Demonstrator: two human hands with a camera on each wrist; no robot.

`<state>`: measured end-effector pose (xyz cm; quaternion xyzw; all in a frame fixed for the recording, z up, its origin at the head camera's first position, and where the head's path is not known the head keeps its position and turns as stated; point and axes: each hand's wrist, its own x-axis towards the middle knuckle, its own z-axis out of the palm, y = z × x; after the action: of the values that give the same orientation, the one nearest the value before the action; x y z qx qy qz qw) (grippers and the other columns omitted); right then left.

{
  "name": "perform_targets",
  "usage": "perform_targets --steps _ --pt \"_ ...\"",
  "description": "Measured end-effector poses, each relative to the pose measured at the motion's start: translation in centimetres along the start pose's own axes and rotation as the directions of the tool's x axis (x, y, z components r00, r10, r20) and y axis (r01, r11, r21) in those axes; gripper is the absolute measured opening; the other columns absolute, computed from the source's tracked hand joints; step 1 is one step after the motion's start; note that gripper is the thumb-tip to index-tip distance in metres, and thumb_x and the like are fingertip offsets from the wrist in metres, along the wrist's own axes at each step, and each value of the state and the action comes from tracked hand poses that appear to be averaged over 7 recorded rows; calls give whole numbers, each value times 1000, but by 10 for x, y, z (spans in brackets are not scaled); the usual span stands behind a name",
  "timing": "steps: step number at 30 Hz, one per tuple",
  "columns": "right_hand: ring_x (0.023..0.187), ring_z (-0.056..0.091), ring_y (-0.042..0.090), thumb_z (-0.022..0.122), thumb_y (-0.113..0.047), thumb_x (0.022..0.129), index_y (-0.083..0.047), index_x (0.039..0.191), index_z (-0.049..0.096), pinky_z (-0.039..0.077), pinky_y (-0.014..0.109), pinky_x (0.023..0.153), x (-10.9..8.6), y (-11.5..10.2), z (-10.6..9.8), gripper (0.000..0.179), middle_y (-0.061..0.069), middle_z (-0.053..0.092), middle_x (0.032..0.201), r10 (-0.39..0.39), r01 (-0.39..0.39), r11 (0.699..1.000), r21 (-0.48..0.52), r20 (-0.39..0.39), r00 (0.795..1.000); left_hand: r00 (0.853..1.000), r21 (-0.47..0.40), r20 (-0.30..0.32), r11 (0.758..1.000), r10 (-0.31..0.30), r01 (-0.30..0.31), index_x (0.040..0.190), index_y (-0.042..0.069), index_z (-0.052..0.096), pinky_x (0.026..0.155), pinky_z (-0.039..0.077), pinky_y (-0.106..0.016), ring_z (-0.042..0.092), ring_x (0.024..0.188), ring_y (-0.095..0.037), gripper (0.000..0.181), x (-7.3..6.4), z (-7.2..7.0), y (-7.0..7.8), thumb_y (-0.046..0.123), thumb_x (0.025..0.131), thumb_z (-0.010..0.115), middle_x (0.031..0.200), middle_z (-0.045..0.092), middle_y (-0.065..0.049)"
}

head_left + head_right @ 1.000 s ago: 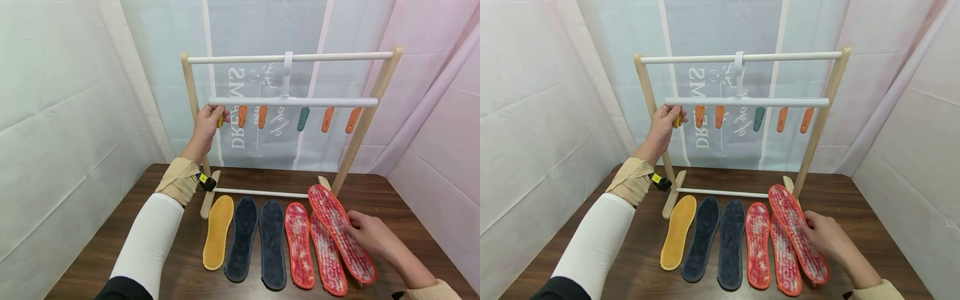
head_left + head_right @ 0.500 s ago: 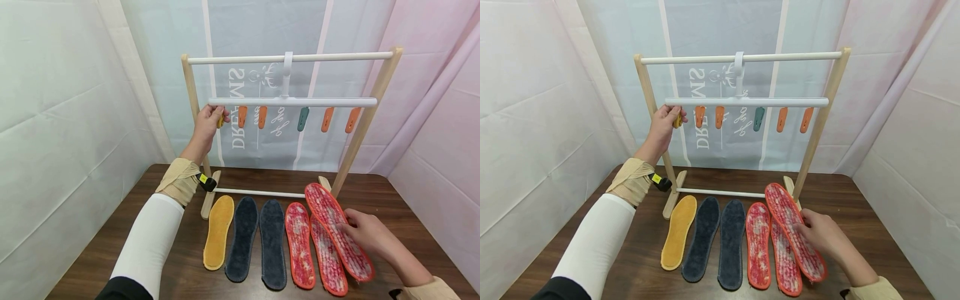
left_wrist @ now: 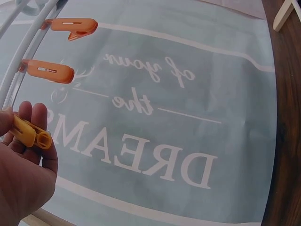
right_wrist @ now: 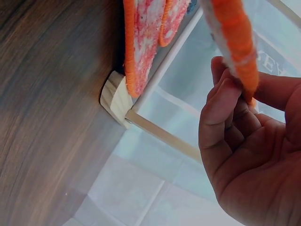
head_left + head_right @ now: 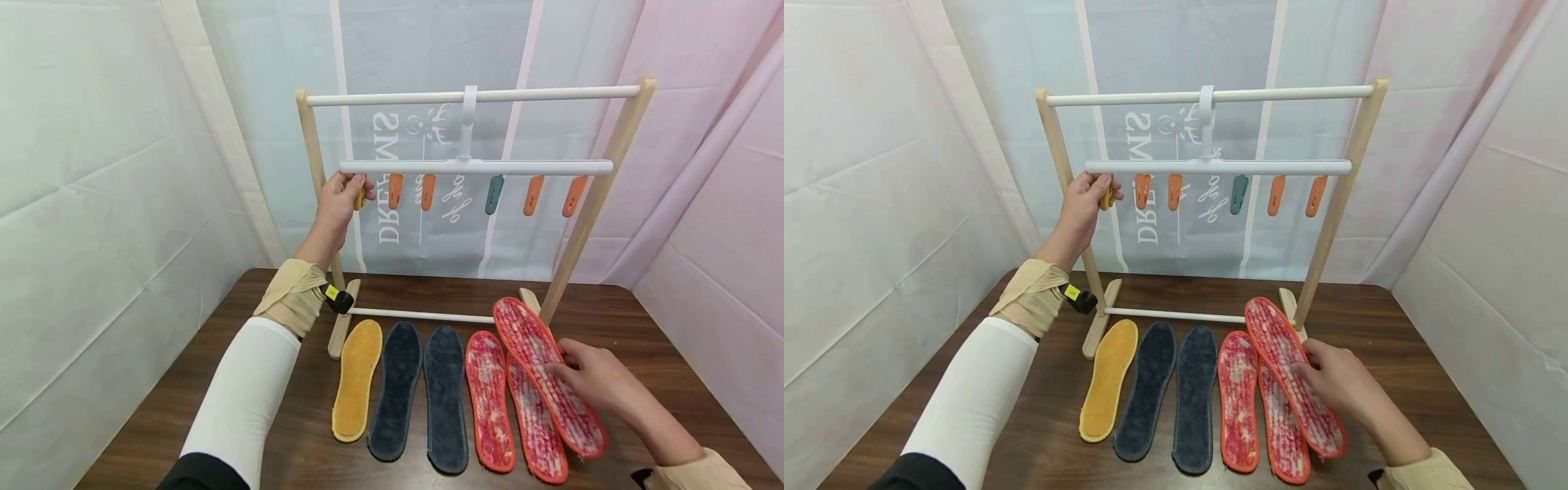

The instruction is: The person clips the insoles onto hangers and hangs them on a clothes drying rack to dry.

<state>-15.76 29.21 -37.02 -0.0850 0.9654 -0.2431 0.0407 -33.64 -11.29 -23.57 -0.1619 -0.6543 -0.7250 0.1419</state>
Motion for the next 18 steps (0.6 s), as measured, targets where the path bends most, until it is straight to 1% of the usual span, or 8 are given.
perform_targets --steps 3,6,12,18 --pt "70 57 13 69 -28 97 -10 106 64 45 33 58 0 -1 0 21 1 71 90 -2 2 1000 1 -1 1000 1000 -2 1 1000 1 -1 107 6 56 84 45 -27 63 80 -12 15 -1 0 0 18 108 48 90 62 1" --pt "70 56 13 69 -28 97 -10 106 64 44 32 58 0 -2 0 21 1 70 90 -3 3 1000 0 -2 1000 1000 -2 4 1000 5 -5 107 6 56 84 46 -27 63 80 -12 14 -1 0 0 18 108 48 90 61 1" --pt "70 55 13 70 -29 97 -11 104 65 44 32 58 1 -5 0 20 0 70 89 -19 19 1000 -8 -12 1000 1000 -9 -2 1000 5 -5 115 -4 54 84 45 -27 63 80 -12 23 -1 1 0 17 108 48 90 61 1" --pt "69 53 14 69 -29 97 -12 101 63 42 31 57 1 -7 -1 18 -2 67 85 -26 26 1000 -13 -11 1000 1000 6 2 1000 8 -8 116 -5 53 85 45 -26 62 80 -12 25 -1 0 0 18 109 48 90 61 2"
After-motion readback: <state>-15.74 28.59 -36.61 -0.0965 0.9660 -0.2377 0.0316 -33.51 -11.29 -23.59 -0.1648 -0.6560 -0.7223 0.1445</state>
